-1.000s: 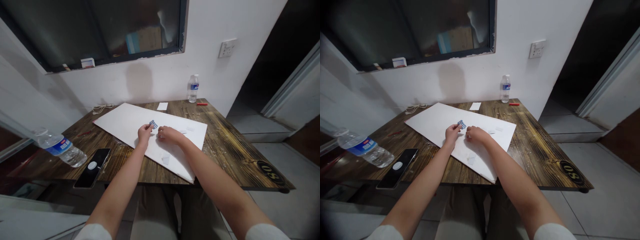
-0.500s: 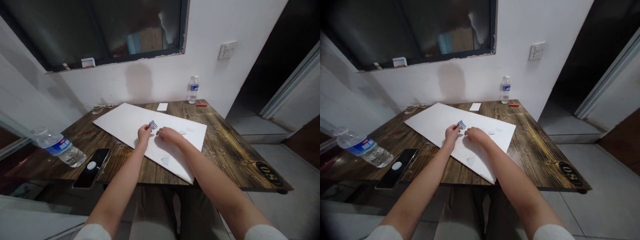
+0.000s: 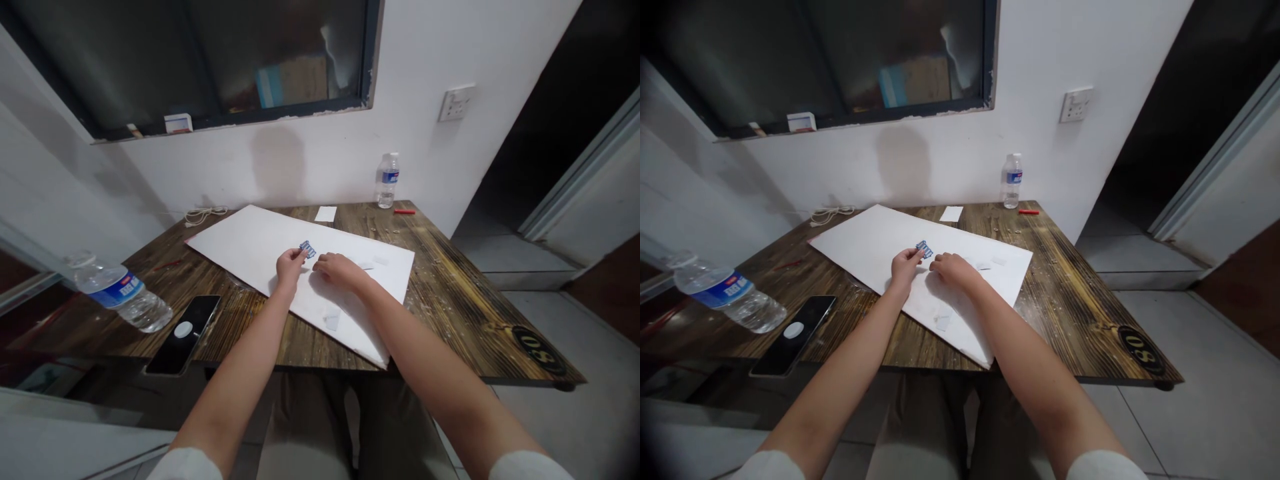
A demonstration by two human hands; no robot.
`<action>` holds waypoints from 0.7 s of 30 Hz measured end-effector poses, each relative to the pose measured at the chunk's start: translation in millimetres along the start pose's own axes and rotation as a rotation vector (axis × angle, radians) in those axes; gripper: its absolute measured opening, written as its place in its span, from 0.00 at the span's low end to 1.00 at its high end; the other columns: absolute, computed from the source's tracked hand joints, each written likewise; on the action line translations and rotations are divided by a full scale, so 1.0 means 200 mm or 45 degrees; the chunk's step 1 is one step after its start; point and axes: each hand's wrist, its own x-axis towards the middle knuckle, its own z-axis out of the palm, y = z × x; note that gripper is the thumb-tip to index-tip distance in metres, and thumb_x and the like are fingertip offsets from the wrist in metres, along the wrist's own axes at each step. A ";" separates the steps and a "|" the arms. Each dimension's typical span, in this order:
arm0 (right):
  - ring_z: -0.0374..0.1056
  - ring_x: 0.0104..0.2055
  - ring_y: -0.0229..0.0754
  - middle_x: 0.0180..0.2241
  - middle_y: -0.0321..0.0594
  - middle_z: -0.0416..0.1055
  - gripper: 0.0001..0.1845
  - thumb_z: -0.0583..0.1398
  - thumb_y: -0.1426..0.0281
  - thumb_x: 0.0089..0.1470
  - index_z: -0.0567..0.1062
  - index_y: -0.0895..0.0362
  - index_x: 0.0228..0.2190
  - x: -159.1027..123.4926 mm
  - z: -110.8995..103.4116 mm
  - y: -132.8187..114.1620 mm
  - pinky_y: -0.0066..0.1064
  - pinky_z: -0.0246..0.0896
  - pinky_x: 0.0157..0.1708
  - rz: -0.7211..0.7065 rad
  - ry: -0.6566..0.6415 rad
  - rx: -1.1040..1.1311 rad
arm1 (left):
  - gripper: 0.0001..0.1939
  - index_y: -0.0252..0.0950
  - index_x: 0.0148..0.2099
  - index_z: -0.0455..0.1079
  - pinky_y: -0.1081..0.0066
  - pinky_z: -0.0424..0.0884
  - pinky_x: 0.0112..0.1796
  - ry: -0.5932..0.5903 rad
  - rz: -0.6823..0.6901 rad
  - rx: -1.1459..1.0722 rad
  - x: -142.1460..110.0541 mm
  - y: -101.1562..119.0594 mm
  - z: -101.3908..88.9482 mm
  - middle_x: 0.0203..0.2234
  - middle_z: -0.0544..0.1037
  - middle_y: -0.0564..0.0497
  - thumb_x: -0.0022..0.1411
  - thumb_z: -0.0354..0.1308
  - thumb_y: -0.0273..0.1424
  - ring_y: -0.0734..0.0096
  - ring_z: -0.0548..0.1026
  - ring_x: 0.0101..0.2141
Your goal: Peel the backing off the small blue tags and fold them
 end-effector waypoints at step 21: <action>0.69 0.31 0.38 0.32 0.38 0.76 0.07 0.59 0.69 0.57 0.79 0.52 0.35 0.00 0.02 0.05 0.29 0.64 0.33 0.069 0.973 0.613 | 0.12 0.35 0.23 0.69 0.74 0.60 0.27 -0.137 -0.043 0.012 -0.03 0.06 0.00 0.18 0.71 0.54 0.43 0.65 0.38 0.74 0.68 0.23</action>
